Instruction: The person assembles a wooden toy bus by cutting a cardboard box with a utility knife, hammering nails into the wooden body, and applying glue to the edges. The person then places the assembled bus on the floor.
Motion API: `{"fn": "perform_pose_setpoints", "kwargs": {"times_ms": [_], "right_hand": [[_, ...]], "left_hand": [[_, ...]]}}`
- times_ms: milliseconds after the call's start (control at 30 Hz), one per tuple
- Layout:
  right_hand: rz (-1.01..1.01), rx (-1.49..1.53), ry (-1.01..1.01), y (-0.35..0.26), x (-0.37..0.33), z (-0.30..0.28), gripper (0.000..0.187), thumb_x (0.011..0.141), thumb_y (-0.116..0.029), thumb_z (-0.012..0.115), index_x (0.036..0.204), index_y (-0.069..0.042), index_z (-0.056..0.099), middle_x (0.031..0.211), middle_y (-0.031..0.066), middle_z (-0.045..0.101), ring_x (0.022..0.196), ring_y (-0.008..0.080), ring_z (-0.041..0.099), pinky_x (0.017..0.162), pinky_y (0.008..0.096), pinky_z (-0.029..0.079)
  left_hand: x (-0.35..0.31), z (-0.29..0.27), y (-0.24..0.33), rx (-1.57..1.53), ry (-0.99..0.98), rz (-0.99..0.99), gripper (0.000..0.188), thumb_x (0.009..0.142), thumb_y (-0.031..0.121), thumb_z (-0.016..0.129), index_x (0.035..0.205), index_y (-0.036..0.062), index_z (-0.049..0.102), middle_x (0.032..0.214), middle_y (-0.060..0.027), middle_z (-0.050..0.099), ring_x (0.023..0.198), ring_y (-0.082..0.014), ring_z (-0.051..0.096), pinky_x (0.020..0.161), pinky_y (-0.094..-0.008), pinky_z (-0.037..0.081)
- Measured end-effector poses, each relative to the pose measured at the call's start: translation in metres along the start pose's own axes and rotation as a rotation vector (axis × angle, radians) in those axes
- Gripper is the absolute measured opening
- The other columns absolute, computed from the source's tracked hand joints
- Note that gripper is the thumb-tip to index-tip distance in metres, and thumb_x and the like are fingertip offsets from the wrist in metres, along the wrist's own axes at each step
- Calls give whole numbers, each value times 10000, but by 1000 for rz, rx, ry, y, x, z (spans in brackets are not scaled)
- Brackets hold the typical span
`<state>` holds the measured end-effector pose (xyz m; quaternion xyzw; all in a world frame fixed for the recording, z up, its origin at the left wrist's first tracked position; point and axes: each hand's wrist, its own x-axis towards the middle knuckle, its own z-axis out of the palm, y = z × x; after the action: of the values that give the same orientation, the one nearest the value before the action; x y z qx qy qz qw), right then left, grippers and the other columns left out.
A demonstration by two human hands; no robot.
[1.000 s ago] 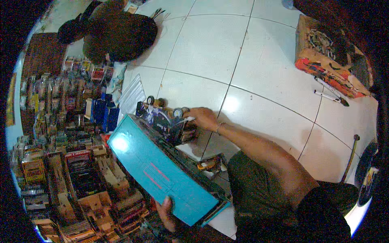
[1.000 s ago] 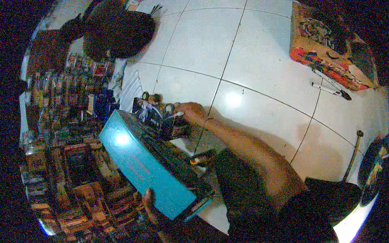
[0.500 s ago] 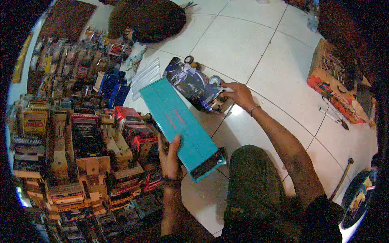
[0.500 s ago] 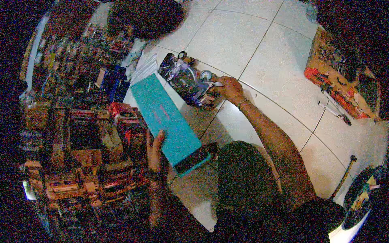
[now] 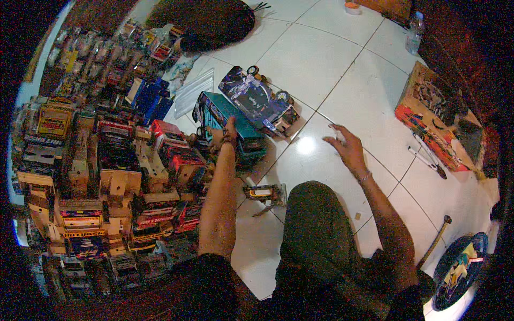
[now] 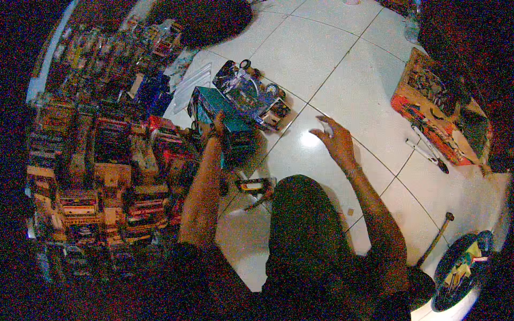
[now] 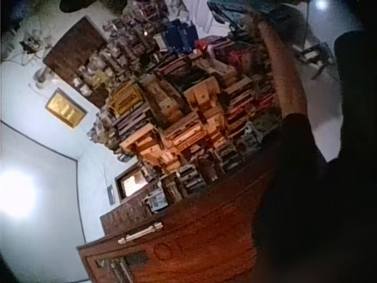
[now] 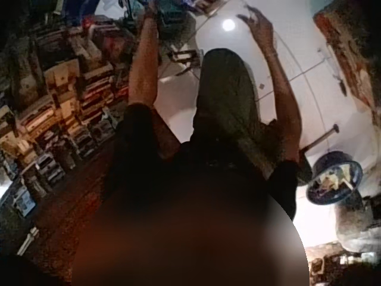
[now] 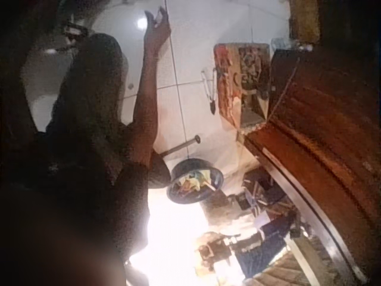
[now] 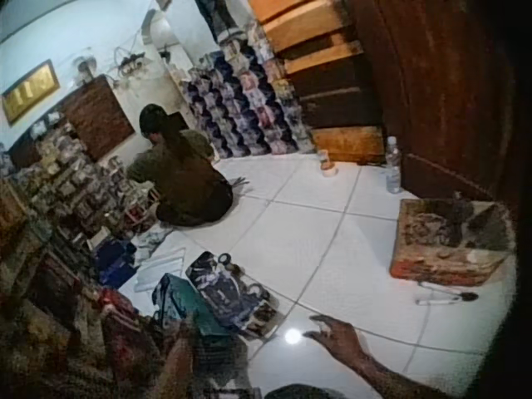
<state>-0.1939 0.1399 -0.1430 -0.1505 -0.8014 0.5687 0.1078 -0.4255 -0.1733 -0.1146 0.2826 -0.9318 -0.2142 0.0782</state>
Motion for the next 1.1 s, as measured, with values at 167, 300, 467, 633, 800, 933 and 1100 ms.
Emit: {"fn": "perform_pose_setpoints", "kwargs": {"times_ms": [167,300,467,633,800,933,1100], "right_hand": [[141,126,68,7,-86,-30,431,841,-268,745,1209,-77,626,1128,129,681,941,179,652,765,336,537],[178,-40,215,14,-156,-55,411,817,-198,762,1184,-61,638,1117,146,673,923,239,659,836,347,520],[323,123,367,14,-219,-59,395,812,-153,759,1181,-70,644,1075,112,669,876,197,643,806,326,514],[470,78,356,21,-230,-67,371,835,-87,727,1189,-48,625,1024,69,639,846,129,572,749,276,477],[509,199,422,26,-224,-65,366,839,-77,724,1189,-50,619,1006,56,622,863,116,541,782,274,471],[434,59,443,26,-226,-64,361,827,-93,735,1170,-59,629,1008,61,643,829,138,539,796,285,474],[547,64,456,32,-232,-66,338,835,-83,718,1155,-30,624,1018,53,645,853,144,550,830,296,477]], "left_hand": [[24,45,15,143,114,-166,1178,632,709,729,1498,89,225,1430,-395,252,1345,-529,241,1068,-618,236],[36,65,10,179,110,-252,1219,614,757,707,1530,158,171,1432,-464,173,1344,-604,181,1038,-705,220],[48,80,24,380,43,-393,986,770,698,597,1521,191,208,1514,-377,68,1385,-583,74,1001,-754,216],[30,56,62,200,17,31,935,798,760,472,1523,220,234,1556,-299,69,1426,-514,55,1022,-765,139],[-34,46,114,302,-160,843,888,775,818,431,1504,332,281,1607,-146,52,1453,-457,17,1011,-792,108],[-51,70,131,437,-362,733,728,812,725,486,1445,377,392,1614,-92,24,1455,-445,-42,1011,-807,43],[-32,96,122,319,-246,583,558,838,582,557,1365,412,492,1605,-156,19,1457,-446,-47,1018,-794,-8]]}}
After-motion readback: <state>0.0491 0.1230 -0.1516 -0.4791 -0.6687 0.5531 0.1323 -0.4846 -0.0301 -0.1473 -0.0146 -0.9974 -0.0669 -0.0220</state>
